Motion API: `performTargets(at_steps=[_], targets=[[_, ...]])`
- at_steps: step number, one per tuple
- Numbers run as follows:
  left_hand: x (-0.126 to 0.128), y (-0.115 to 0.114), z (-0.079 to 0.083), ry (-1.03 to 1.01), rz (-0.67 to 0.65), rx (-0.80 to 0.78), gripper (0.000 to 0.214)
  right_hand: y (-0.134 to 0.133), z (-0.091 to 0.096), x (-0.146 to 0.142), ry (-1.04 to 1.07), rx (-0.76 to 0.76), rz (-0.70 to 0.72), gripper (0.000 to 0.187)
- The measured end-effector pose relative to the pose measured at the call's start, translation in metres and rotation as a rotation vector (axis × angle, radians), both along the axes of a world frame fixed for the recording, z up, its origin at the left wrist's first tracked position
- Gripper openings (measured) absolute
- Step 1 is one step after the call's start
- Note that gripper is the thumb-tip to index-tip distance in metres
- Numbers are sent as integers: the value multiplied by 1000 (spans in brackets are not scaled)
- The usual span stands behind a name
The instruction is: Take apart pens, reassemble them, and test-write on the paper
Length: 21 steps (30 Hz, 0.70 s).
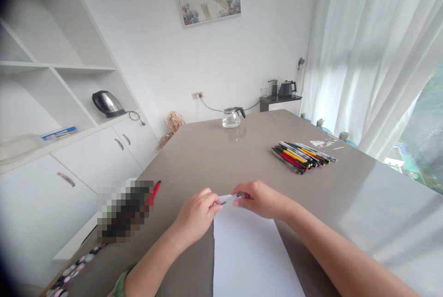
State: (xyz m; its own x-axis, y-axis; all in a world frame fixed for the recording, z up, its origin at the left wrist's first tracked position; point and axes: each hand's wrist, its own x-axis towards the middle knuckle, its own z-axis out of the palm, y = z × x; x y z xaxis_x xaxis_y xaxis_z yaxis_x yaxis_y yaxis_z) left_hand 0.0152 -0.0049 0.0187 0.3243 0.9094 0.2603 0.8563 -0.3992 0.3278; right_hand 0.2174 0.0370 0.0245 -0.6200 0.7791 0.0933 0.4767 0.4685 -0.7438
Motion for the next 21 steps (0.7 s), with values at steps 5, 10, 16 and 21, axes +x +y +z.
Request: performTargets(at_steps=[5,10,16,21], targets=[[-16,12,6,-506,229,195,40,1,-1,-4,296,-199,-203,39],[-24,16,9,-1191,97,-288,39,-4,-2,-12,578,-539,-113,39],[-18,11,10,-1583,-153,-456,30,-14,-4,-23,418,-690,45,38],[-19,11,10,-1641,-148,-405,23,-19,-2,-24,377,-783,177,36]])
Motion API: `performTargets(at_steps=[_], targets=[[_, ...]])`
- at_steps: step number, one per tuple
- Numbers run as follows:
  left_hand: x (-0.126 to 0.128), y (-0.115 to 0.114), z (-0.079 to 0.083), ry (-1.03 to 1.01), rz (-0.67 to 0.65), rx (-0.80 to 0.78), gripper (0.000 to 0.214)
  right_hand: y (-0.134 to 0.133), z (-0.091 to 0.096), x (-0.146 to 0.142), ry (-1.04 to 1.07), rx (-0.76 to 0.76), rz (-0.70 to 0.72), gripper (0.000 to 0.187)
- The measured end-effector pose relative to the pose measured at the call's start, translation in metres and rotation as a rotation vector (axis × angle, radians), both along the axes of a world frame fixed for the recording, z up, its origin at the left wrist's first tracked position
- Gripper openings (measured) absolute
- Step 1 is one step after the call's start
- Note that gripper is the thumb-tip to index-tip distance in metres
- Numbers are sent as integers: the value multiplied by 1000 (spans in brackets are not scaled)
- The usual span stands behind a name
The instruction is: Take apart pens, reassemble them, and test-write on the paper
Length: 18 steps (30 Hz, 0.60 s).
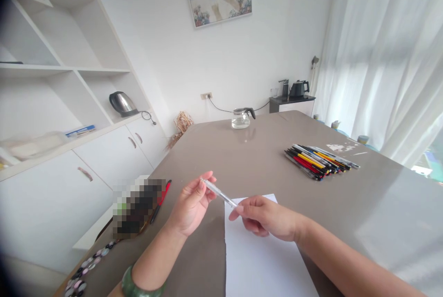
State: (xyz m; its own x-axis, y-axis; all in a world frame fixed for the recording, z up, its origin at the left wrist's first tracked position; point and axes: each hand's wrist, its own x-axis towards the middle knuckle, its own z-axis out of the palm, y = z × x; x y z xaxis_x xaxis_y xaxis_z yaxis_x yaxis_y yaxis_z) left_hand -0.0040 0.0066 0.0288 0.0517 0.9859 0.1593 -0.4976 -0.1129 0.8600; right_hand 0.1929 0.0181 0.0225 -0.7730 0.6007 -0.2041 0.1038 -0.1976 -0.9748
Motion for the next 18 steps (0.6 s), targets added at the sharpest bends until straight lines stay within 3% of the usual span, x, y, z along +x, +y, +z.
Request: performTargets(at_steps=[3,11,15,18], targets=[[1,0,2,10,56,-10,17,0,3,1,7,13,-19,34],[22,14,14,17,237,-142,21,5,9,7,-157,235,-278,36],[29,20,5,57,347,-185,26,3,10,10,-184,297,-293,36],[29,18,-4,62,354,-179,26,3,11,12,-207,264,-258,36]])
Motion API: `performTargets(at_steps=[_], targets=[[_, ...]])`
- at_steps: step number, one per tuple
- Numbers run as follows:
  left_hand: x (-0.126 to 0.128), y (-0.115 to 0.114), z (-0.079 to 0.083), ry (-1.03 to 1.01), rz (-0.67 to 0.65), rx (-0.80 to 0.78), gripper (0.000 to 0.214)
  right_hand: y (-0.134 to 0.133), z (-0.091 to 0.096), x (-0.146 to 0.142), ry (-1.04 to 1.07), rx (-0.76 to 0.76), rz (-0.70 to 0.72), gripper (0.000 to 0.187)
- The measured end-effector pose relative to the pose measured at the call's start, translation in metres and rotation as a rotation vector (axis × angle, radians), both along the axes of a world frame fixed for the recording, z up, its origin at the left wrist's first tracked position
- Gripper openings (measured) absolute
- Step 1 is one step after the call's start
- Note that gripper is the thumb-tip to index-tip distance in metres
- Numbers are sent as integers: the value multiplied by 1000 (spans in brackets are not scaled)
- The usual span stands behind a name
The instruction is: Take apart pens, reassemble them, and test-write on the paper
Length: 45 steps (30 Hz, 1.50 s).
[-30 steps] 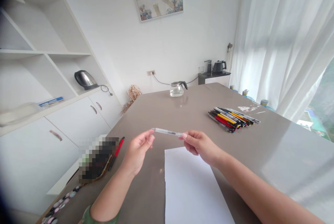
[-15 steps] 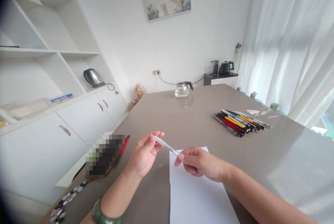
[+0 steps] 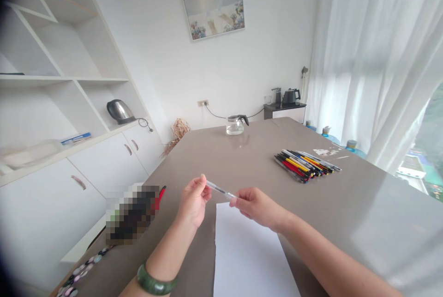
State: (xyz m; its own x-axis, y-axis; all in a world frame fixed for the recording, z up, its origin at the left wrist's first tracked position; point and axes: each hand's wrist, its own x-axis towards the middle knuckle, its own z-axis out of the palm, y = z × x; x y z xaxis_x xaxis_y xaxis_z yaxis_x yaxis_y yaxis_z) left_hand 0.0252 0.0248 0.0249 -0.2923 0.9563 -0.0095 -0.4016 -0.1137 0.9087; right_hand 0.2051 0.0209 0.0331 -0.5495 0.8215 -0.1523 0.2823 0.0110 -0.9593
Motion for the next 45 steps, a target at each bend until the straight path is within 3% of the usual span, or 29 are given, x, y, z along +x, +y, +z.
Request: performTargets(at_steps=[4,6,13,20,27,31,35,42,45], targets=[[-2,-7,2,-48,-205,123,33,3,-2,4,36,-72,15,41],[-3,-9,5,-42,-248,148,35,4,-4,5,64,-94,22,42],[-8,-4,3,11,-168,117,22,3,-5,4,-4,-65,73,39],[-8,-3,2,-69,-220,83,32,5,-5,1,-42,-75,74,38],[-12,2,-8,-84,-189,101,12,5,-3,3,-30,-41,89,33],[-9,0,-6,-87,-254,104,21,7,-5,3,-34,-59,46,36],[-7,-2,-6,-40,-236,69,37,10,-9,6,-48,-44,17,38],[-14,2,-14,-20,-177,55,21,11,-12,8,-52,-8,59,37],[-13,1,-12,-48,-220,64,20,10,-13,8,-53,-1,65,37]])
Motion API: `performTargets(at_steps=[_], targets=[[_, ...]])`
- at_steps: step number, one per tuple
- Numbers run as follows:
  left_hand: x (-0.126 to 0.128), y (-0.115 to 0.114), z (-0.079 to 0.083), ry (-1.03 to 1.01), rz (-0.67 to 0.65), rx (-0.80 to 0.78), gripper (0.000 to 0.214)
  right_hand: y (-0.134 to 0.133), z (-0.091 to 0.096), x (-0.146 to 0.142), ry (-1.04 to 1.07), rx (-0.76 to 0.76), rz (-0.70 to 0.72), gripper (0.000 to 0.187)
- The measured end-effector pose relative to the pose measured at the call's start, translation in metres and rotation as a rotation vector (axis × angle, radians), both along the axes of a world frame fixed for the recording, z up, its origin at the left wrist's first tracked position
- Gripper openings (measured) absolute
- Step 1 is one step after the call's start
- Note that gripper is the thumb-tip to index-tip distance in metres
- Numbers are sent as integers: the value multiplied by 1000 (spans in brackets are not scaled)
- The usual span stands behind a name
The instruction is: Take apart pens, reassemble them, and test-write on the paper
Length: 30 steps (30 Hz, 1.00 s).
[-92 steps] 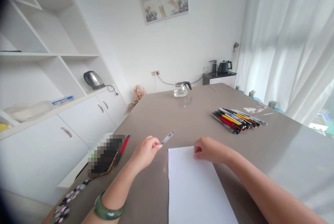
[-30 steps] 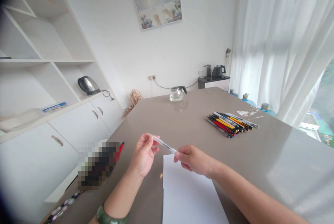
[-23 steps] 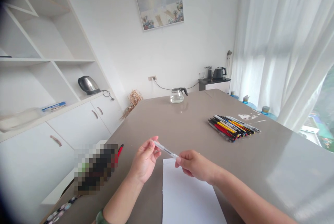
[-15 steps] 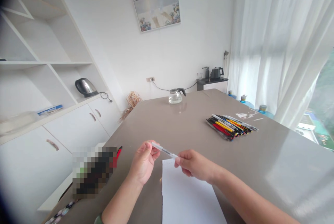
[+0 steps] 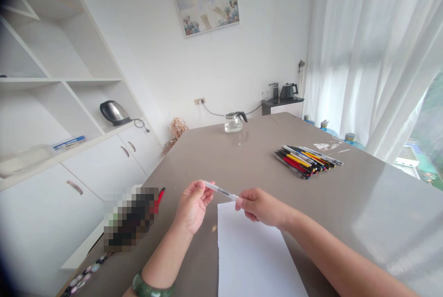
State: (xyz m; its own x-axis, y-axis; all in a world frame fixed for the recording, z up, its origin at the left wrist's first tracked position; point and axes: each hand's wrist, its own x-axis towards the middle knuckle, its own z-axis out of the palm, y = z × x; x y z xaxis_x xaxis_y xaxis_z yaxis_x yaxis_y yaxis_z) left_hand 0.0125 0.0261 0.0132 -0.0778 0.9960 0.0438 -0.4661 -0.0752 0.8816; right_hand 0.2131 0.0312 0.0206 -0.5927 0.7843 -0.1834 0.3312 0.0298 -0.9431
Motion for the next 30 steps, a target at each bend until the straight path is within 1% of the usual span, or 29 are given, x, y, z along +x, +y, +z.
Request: performTargets(at_steps=[2,4,6,8,12,15,18,22,27,30], targets=[[2,-2,3,-8,-25,7,27,0,0,0,4,-2,-11,36],[4,-3,5,-5,-25,11,35,1,-1,0,11,-2,-30,36],[4,-4,5,10,-19,6,37,1,-1,0,14,-4,-43,36],[3,-3,3,30,-9,-3,35,2,-1,0,8,-4,-42,36],[0,0,-1,19,51,17,22,2,-1,0,-14,5,-28,37],[1,0,-2,-26,43,54,17,2,-2,-1,-21,6,-25,37],[3,-1,0,-55,12,42,20,2,-3,-2,-15,-3,-33,35],[5,-1,1,-43,6,18,29,2,-4,-2,-5,-9,-33,33],[2,0,-2,4,43,27,21,3,-6,-1,-1,-2,-18,32],[1,0,-2,-10,51,47,14,2,-5,-2,-4,-10,-17,32]])
